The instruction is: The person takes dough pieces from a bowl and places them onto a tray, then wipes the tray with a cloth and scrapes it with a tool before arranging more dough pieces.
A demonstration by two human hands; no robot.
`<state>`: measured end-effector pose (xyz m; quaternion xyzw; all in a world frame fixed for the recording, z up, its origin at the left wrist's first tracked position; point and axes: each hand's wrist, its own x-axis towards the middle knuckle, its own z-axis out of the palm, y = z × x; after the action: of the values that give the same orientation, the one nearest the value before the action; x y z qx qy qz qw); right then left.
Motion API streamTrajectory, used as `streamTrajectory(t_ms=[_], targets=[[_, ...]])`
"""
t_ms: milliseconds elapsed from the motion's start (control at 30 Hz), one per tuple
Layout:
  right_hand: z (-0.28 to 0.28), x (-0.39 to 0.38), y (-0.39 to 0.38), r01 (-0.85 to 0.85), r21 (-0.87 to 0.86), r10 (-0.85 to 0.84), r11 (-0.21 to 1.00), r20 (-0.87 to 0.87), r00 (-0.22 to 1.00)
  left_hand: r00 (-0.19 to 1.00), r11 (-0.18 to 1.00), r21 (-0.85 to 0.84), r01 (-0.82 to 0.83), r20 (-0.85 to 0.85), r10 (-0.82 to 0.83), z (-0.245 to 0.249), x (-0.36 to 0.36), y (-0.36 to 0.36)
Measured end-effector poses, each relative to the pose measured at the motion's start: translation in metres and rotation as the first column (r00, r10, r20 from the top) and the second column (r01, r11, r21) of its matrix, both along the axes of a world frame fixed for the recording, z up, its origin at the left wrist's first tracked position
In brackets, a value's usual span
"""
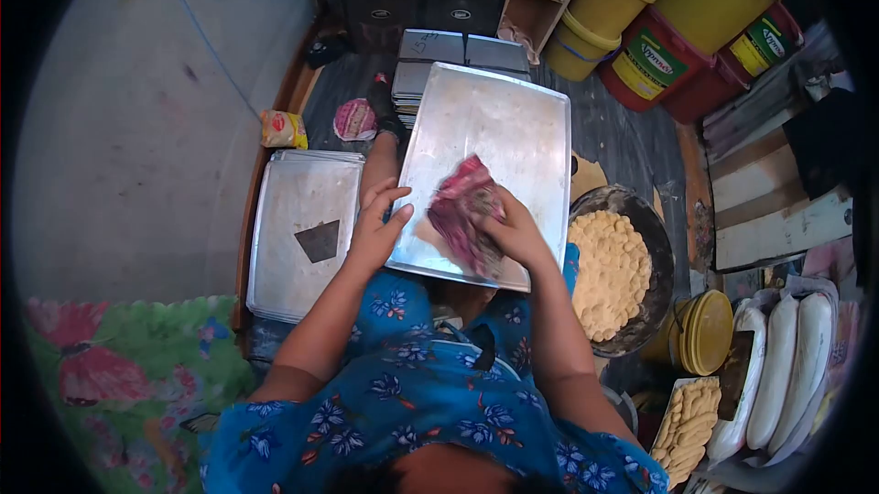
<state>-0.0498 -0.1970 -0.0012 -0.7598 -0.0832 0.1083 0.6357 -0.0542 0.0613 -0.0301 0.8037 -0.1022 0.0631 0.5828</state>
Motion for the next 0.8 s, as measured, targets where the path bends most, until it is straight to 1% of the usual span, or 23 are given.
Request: streamTrajectory(t_ms=[33,67,100,167,200,233,300,400,500,600,667,800], targets=[[0.002,-0.007,-0.013,0.048,-0.317,-0.022,0.947,0.085,0.996,0.997,0.996,0.059,-0.071,0.006,0.071,0.0,0.001,-0.002],[0.005,-0.017,-0.023,0.116,-0.596,-0.015,0.795,0.171,0.985,0.997,0.991,0.102,-0.082,-0.004,0.083,-0.013,0.004,0.0],[0.006,-0.027,-0.029,0.198,-0.805,0.017,0.559,0.25,0.968,0.993,0.983,0.151,-0.102,-0.038,0.108,-0.028,0.006,0.0],[-0.018,-0.032,-0.028,0.101,-0.723,0.048,0.684,0.182,0.982,0.983,0.96,0.25,-0.127,-0.101,0.156,-0.058,0.009,-0.003],[-0.025,-0.04,-0.013,0.119,-0.819,0.085,0.562,0.2,0.976,0.988,0.95,0.302,-0.075,-0.105,0.112,-0.072,0.011,-0.003],[-0.032,-0.045,-0.001,0.14,-0.892,0.151,0.43,0.224,0.963,0.984,0.968,0.241,-0.075,-0.138,0.11,-0.073,0.011,-0.006],[-0.033,-0.043,0.017,0.172,-0.903,0.154,0.394,0.249,0.956,0.973,0.988,0.127,-0.085,-0.203,0.11,-0.069,0.011,-0.013],[-0.035,-0.029,0.035,0.169,-0.884,0.24,0.436,0.295,0.925,0.969,0.994,0.103,0.027,-0.248,0.0,-0.049,0.012,-0.008],[-0.045,-0.005,0.045,0.192,-0.853,0.34,0.485,0.386,0.857,0.983,0.979,0.194,0.057,-0.183,-0.021,-0.057,0.015,-0.003],[-0.051,0.03,0.049,0.234,-0.833,0.358,0.501,0.446,0.82,0.987,0.976,0.212,0.056,-0.156,-0.023,-0.078,0.018,0.001],[-0.05,0.056,0.049,0.249,-0.818,0.357,0.518,0.472,0.806,0.986,0.977,0.206,0.059,-0.162,-0.026,-0.081,0.018,0.002],[-0.052,0.113,0.051,0.285,-0.802,0.361,0.525,0.512,0.779,0.973,0.991,0.105,0.081,-0.226,-0.056,-0.073,0.02,0.002]])
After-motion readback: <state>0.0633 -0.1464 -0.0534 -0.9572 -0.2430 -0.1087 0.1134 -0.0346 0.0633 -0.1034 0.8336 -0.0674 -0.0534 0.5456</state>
